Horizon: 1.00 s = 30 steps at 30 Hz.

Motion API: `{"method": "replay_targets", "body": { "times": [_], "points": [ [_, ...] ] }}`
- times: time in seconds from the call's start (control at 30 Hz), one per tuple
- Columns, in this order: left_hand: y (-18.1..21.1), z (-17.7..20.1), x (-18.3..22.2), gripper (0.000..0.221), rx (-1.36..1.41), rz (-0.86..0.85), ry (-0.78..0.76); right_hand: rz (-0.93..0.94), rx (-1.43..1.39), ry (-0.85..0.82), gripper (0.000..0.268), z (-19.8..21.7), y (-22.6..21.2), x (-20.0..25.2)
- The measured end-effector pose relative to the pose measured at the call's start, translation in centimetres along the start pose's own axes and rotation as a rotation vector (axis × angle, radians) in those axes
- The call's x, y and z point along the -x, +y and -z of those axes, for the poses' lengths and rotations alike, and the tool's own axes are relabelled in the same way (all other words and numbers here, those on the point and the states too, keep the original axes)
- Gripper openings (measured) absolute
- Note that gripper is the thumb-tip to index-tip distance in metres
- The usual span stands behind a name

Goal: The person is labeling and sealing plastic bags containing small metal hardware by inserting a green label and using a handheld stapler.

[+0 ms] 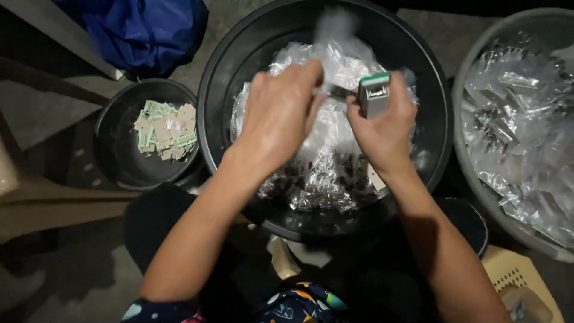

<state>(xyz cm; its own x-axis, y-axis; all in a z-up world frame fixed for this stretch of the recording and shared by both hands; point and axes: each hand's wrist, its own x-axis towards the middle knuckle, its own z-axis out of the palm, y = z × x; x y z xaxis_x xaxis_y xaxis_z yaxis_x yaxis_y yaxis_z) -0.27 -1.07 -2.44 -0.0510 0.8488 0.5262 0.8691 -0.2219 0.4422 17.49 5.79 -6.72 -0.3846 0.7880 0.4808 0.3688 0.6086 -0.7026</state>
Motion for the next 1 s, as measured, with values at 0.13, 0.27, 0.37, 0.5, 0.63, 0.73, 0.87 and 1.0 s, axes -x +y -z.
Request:
{"method": "replay_targets", "body": {
  "times": [0.13, 0.27, 0.37, 0.5, 0.63, 0.73, 0.87, 1.0],
  "points": [
    [1.9, 1.5, 0.7, 0.021, 0.057, 0.087, -0.155, 0.005, -0.185, 0.057, 0.027, 1.0, -1.5, -1.2],
    [0.7, 2.0, 0.3, 0.047, 0.177, 0.073, 0.064, -0.001, -0.335, -0.074, 0.032, 3.0, -3.5, -1.2],
    [0.8, 2.2, -0.4, 0.049, 0.56, -0.027, 0.033, -0.037, -0.468, -0.114, 0.032, 3.8, -4.4, -0.6],
    [1.9, 2.1, -0.2, 0.013, 0.723, -0.117, 0.02, -0.133, -0.483, -0.16, 0.029, 4.5, -4.3, -0.5],
    [1.5, 1.9, 0.4, 0.021, 0.656, -0.301, 0.04, -0.342, -0.664, -0.125, 0.034, 4.3, -3.4, -0.4],
    [1.7, 1.9, 1.5, 0.029, 0.736, -0.139, -0.02, -0.408, -0.767, -0.105, 0.033, 4.1, -2.8, -0.2],
    [1.3, -0.3, 2.5, 0.026, 0.754, 0.074, -0.054, -0.518, -0.782, -0.125, 0.033, 3.6, -1.0, 0.0],
    [2.1, -1.1, 2.8, 0.03, 0.828, 0.23, -0.031, -1.001, -1.45, 0.427, 0.016, 4.9, -0.3, -2.1]
  ]
}}
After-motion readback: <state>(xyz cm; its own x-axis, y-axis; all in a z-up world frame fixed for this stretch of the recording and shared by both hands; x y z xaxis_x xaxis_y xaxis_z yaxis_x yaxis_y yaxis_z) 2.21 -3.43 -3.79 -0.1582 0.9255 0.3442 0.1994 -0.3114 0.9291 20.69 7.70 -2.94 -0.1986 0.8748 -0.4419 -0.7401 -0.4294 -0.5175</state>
